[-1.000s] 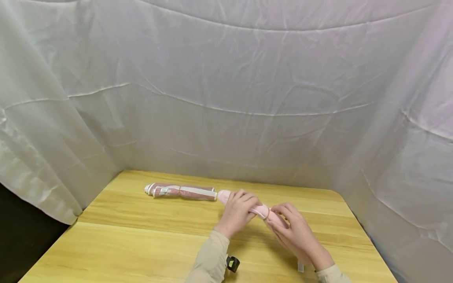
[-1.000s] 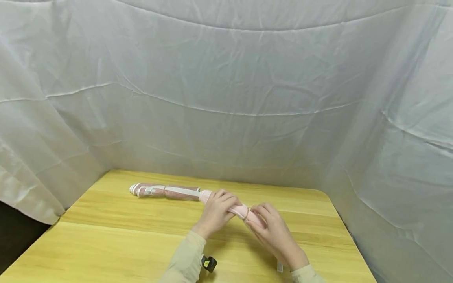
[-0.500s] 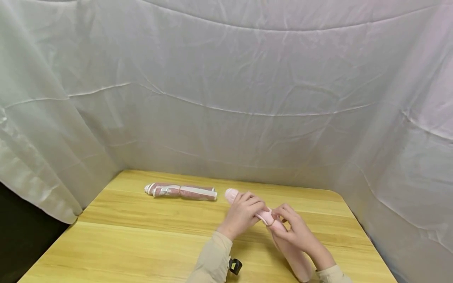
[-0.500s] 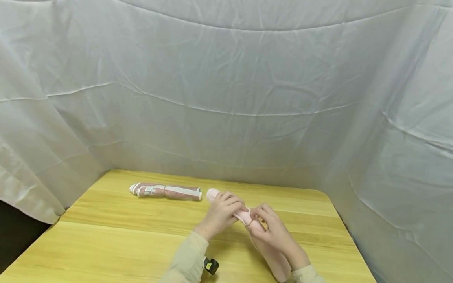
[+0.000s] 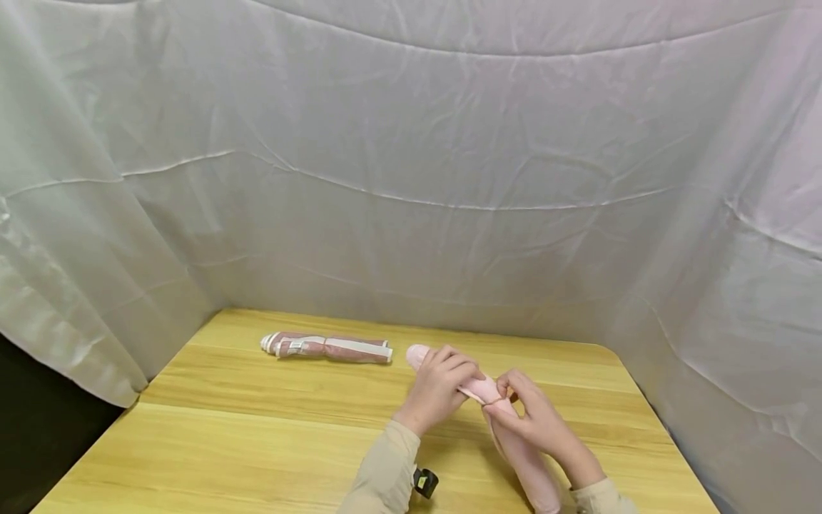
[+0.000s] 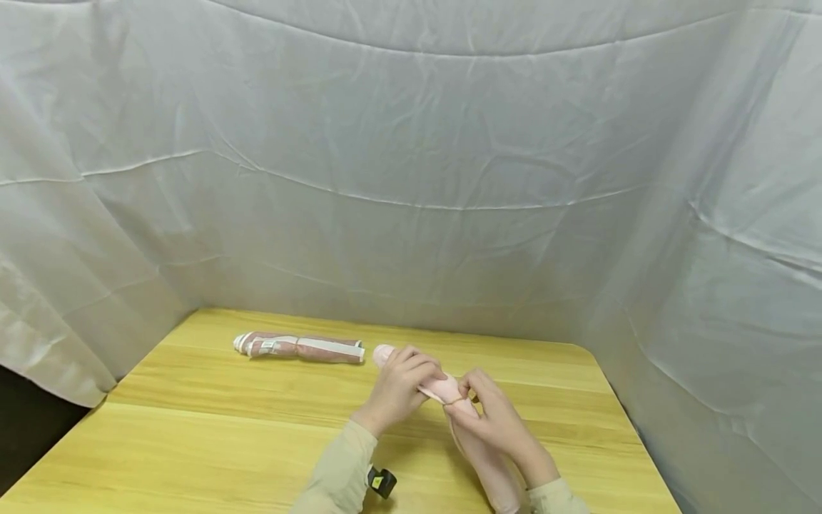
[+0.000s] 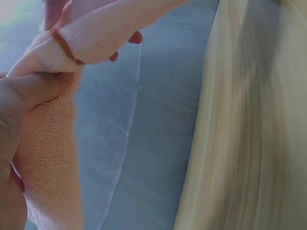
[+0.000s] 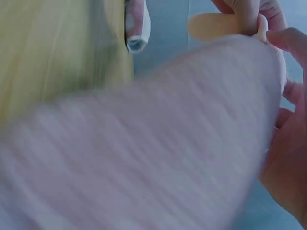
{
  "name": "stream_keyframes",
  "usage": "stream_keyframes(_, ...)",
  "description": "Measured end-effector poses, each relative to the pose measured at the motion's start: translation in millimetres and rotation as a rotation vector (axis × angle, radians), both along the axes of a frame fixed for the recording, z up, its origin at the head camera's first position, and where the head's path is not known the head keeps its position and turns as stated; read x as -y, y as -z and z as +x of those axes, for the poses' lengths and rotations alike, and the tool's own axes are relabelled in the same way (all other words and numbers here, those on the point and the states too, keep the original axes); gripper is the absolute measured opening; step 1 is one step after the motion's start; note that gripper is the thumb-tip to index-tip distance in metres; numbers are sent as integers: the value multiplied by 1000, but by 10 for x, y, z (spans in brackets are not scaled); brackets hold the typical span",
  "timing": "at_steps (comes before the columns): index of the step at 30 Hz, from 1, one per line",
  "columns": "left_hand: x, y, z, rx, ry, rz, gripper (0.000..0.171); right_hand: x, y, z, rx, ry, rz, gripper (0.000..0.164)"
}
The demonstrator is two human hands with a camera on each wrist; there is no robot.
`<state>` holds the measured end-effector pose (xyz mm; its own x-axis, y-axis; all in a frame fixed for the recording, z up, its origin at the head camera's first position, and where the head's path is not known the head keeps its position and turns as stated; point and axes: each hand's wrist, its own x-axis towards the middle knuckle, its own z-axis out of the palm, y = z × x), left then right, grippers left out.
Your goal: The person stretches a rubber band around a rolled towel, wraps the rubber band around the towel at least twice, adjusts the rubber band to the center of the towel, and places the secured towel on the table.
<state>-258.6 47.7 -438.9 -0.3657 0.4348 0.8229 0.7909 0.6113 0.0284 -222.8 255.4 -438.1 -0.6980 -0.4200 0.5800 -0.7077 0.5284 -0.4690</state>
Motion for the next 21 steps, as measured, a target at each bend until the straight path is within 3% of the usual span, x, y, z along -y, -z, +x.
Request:
stream_keyframes(6, 24, -6, -4, 12, -21, 1, 27, 52, -16, 38, 188, 122, -69, 31)
stream_keyframes(10, 27, -13, 3, 30, -27, -18, 28, 68, -20, 47, 234, 179, -40, 32)
stream_keyframes(15, 16, -17, 16, 94, -23, -75, 27, 54, -2, 31, 172, 202, -14, 27)
stream_keyframes(21, 13, -25, 26, 268, -12, -162, 43, 9, 28, 12, 4, 241, 48, 30)
